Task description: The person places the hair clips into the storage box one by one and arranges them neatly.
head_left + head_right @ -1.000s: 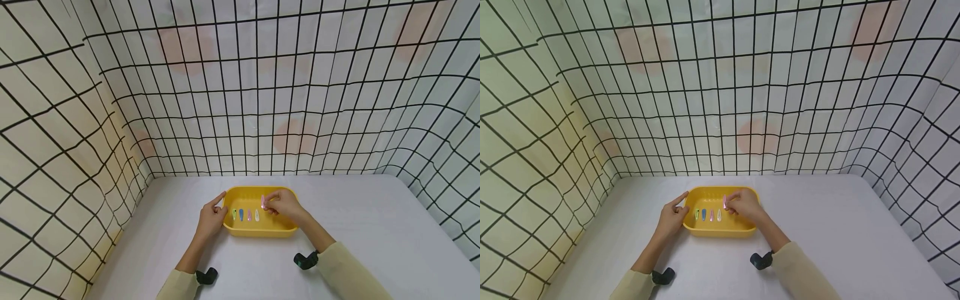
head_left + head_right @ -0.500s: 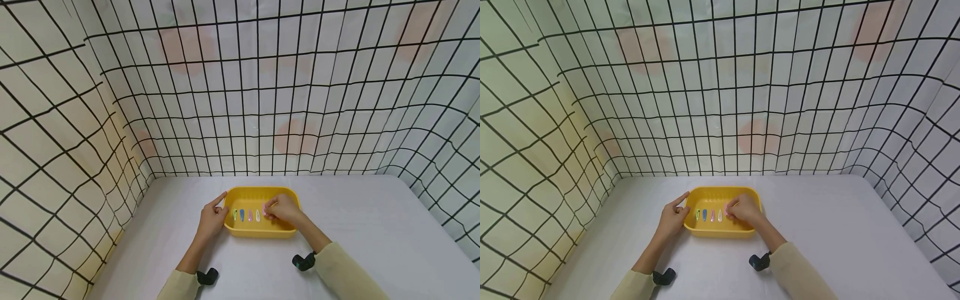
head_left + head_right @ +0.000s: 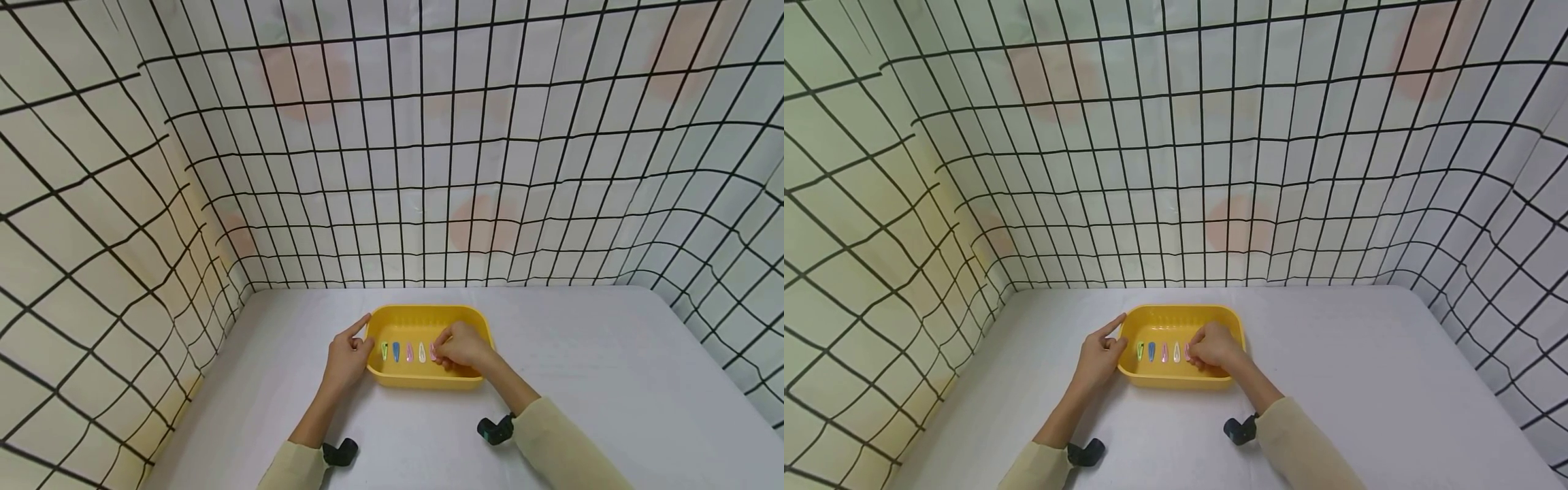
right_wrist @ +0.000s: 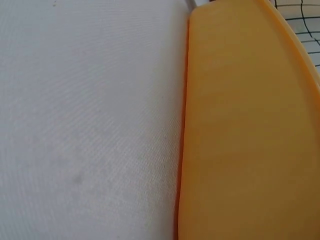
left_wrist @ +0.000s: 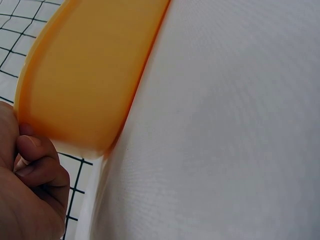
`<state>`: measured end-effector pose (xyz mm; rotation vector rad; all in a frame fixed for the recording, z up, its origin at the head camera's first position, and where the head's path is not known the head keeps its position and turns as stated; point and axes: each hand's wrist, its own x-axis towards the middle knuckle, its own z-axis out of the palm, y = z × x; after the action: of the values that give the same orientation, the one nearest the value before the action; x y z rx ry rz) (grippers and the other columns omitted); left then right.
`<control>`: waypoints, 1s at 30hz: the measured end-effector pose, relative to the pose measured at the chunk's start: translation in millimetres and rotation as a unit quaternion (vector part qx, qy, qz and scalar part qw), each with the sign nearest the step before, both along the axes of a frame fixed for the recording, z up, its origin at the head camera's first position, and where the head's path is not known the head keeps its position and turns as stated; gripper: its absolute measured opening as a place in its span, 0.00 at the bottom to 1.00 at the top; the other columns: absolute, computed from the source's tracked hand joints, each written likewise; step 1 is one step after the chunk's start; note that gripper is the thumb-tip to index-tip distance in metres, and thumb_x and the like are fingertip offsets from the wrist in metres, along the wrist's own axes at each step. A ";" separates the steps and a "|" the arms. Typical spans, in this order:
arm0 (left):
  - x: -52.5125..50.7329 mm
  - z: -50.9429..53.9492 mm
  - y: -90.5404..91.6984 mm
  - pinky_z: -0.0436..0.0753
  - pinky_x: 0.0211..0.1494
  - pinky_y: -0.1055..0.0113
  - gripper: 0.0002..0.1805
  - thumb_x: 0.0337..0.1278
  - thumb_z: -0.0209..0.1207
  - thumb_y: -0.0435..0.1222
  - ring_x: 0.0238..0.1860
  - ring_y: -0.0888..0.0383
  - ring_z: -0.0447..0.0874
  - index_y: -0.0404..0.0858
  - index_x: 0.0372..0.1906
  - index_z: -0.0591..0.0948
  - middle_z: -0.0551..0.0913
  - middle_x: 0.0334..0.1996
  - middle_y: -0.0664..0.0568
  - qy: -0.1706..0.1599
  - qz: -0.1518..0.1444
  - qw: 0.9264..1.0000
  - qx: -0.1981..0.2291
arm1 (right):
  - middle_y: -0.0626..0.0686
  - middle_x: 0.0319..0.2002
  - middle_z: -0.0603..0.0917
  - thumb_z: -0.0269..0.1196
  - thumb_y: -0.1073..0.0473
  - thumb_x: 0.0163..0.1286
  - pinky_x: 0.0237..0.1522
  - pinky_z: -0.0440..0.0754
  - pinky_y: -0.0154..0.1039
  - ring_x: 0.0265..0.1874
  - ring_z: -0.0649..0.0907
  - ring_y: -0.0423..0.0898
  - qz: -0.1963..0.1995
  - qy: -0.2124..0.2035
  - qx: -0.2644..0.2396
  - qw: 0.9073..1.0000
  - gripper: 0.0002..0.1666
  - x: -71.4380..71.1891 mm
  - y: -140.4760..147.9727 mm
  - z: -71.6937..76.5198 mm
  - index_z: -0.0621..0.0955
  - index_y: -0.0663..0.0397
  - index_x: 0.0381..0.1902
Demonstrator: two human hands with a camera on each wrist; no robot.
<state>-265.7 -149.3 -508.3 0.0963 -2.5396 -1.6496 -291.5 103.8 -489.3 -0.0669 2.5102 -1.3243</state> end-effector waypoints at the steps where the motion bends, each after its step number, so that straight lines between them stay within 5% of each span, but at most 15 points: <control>1: 0.1 0.2 0.2 0.65 0.17 0.75 0.29 0.67 0.60 0.36 0.13 0.61 0.62 0.53 0.72 0.76 0.68 0.13 0.56 0.000 0.001 1.000 0.000 | 0.53 0.23 0.86 0.67 0.64 0.66 0.22 0.80 0.30 0.17 0.82 0.43 0.001 0.001 0.002 1.000 0.04 0.2 0.0 0.2 0.86 0.61 0.34; 30: -1.2 -1.6 0.5 0.64 0.15 0.75 0.29 0.66 0.59 0.37 0.13 0.62 0.61 0.52 0.72 0.77 0.67 0.12 0.56 0.012 -0.003 1.000 -0.001 | 0.54 0.23 0.85 0.69 0.61 0.66 0.21 0.80 0.31 0.16 0.80 0.43 0.009 0.021 0.012 1.000 0.06 6.1 1.5 2.7 0.85 0.60 0.35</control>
<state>-266.8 -148.8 -509.9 0.0690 -2.5252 -1.6406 -285.4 105.2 -486.6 -0.1127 2.5531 -1.2985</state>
